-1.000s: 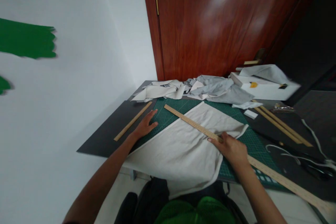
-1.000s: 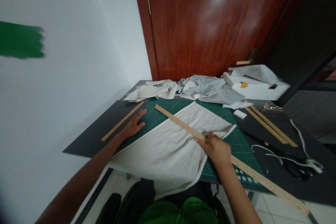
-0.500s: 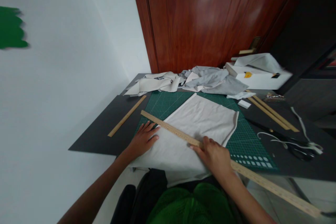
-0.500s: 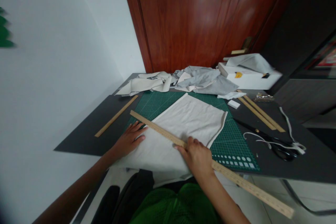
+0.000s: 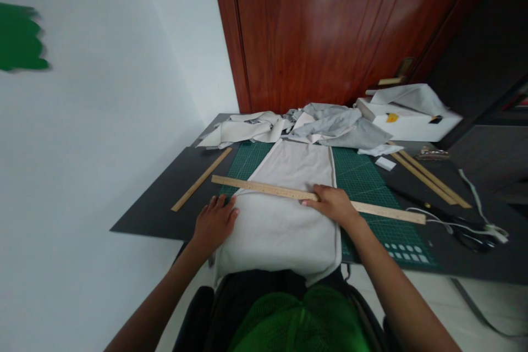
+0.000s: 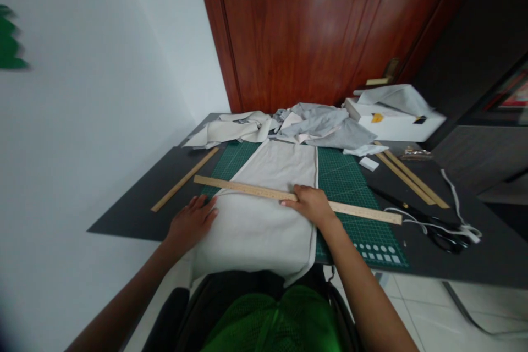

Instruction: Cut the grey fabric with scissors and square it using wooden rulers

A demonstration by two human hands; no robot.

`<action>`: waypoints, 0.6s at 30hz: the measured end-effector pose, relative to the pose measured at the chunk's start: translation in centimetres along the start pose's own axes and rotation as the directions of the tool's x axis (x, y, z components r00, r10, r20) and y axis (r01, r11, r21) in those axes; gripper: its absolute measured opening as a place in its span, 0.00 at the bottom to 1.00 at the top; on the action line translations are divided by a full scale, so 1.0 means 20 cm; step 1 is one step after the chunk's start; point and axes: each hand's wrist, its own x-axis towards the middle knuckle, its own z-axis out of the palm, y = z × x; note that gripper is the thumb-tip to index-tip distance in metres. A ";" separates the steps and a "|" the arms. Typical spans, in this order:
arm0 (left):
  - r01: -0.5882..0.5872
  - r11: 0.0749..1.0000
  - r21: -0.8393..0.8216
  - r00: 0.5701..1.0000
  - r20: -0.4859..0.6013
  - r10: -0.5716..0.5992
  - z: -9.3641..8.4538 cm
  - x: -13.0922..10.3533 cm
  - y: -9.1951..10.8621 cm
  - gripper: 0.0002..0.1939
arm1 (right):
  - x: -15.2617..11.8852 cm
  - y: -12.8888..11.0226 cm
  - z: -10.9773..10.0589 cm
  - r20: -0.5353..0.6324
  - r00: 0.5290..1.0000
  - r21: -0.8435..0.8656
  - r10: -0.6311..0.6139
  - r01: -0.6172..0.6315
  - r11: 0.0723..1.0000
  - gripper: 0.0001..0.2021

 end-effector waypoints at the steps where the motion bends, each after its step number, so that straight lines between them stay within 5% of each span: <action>1: 0.002 1.000 0.012 1.000 0.010 -0.002 -0.01 0.00 0.02 0.28 | 0.01 0.02 -0.01 0.004 1.000 0.023 -0.019 0.018 1.000 0.21; 8: -0.022 0.999 0.042 0.993 -0.113 0.027 -0.07 0.08 0.21 0.29 | -0.08 0.08 -0.01 -0.035 0.999 0.151 -0.019 0.024 0.988 0.16; 11: -0.293 0.955 -0.039 0.946 -0.156 0.284 -0.05 0.17 0.25 0.31 | -0.11 0.07 -0.01 -0.023 1.000 0.163 0.011 -0.008 0.987 0.12; 14: -0.495 0.854 -0.162 0.867 -0.149 0.475 -0.01 0.28 0.24 0.27 | -0.15 0.08 -0.04 0.023 0.997 0.134 0.071 -0.074 0.988 0.17; 18: -0.465 0.848 -0.255 0.880 -0.234 0.413 0.07 0.39 0.12 0.21 | -0.23 0.17 -0.09 0.096 0.975 0.075 0.201 -0.209 0.975 0.16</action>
